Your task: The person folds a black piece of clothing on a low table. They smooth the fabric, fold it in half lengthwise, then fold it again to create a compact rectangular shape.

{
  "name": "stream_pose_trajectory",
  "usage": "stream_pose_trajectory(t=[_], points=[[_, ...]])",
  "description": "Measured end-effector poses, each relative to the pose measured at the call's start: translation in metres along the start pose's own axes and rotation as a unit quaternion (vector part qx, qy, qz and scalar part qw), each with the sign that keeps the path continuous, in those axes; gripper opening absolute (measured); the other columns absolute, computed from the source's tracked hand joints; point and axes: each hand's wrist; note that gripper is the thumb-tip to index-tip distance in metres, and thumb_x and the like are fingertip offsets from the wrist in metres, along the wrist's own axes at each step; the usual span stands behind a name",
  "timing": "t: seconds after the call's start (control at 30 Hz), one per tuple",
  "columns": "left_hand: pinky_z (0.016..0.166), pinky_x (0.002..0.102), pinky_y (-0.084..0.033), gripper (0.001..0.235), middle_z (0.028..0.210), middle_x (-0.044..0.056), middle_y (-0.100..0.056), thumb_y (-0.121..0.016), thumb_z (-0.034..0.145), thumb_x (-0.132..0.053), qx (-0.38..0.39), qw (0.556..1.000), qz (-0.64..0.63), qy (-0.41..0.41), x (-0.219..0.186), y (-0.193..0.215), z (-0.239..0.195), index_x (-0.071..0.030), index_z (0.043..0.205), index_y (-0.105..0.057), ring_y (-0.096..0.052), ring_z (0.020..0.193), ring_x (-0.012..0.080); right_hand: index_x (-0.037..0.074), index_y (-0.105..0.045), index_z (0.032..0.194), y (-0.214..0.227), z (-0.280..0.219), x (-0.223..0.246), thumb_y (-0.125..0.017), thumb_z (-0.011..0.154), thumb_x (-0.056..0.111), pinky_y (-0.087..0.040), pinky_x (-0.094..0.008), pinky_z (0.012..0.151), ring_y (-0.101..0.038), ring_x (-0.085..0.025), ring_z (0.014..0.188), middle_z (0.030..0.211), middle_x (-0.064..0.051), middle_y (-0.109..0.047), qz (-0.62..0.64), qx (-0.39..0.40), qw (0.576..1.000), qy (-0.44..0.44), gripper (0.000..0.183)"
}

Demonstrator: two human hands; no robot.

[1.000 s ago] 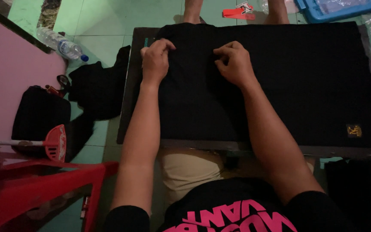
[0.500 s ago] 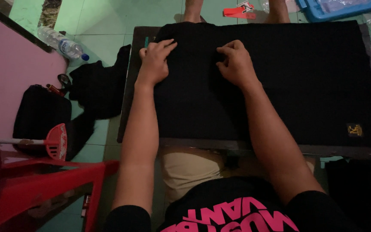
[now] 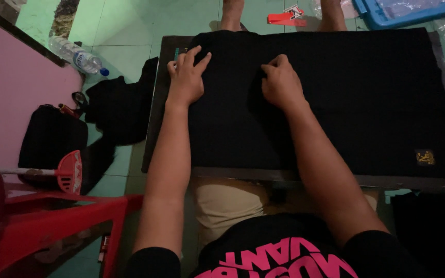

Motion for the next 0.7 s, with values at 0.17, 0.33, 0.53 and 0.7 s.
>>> stream_pose_trajectory(t=[0.17, 0.33, 0.53, 0.7], points=[[0.103, 0.061, -0.031, 0.069, 0.149, 0.011, -0.048, -0.060, 0.087, 0.011, -0.031, 0.999, 0.029, 0.006, -0.007, 0.005, 0.001, -0.018, 0.149, -0.057, -0.046, 0.129, 0.0344, 0.004, -0.056, 0.146, -0.002, -0.006, 0.016, -0.063, 0.098, 0.019, -0.043, -0.051, 0.105, -0.046, -0.041, 0.131, 0.148, -0.026, -0.045, -0.118, -0.076, 0.986, 0.094, 0.051], [0.114, 0.061, -0.028, 0.042, 0.150, 0.008, -0.055, -0.047, 0.107, -0.018, 0.022, 0.999, 0.012, 0.030, -0.037, 0.028, 0.000, -0.020, 0.147, -0.059, -0.051, 0.138, 0.0293, -0.004, -0.058, 0.146, -0.054, 0.004, 0.020, -0.075, 0.092, 0.025, -0.032, -0.051, 0.119, -0.047, -0.047, 0.140, 0.143, -0.030, -0.057, -0.110, -0.189, 0.941, 0.258, 0.064], [0.125, 0.071, -0.006, 0.073, 0.176, 0.010, -0.008, -0.034, 0.109, -0.063, 0.208, 0.975, -0.029, 0.078, -0.039, 0.026, -0.004, -0.026, 0.169, -0.013, -0.007, 0.162, 0.0342, -0.005, -0.025, 0.163, -0.063, -0.005, 0.029, -0.044, 0.092, 0.081, -0.010, -0.058, 0.129, -0.012, -0.050, 0.157, 0.169, -0.031, -0.019, -0.157, -0.020, 0.971, 0.178, 0.113], [0.125, 0.070, -0.004, 0.075, 0.176, 0.003, -0.003, -0.030, 0.107, -0.070, 0.215, 0.973, -0.002, 0.089, -0.035, 0.016, -0.003, -0.034, 0.169, -0.010, -0.003, 0.162, 0.0301, 0.001, -0.019, 0.166, -0.064, -0.006, 0.032, -0.035, 0.089, 0.088, -0.005, -0.056, 0.129, -0.006, -0.046, 0.159, 0.172, -0.026, -0.012, -0.170, 0.008, 0.975, 0.146, 0.117]])
Point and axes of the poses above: each hand's wrist, its own z-axis towards the middle knuckle, its own y-axis out of the back of the hand, x = y × z
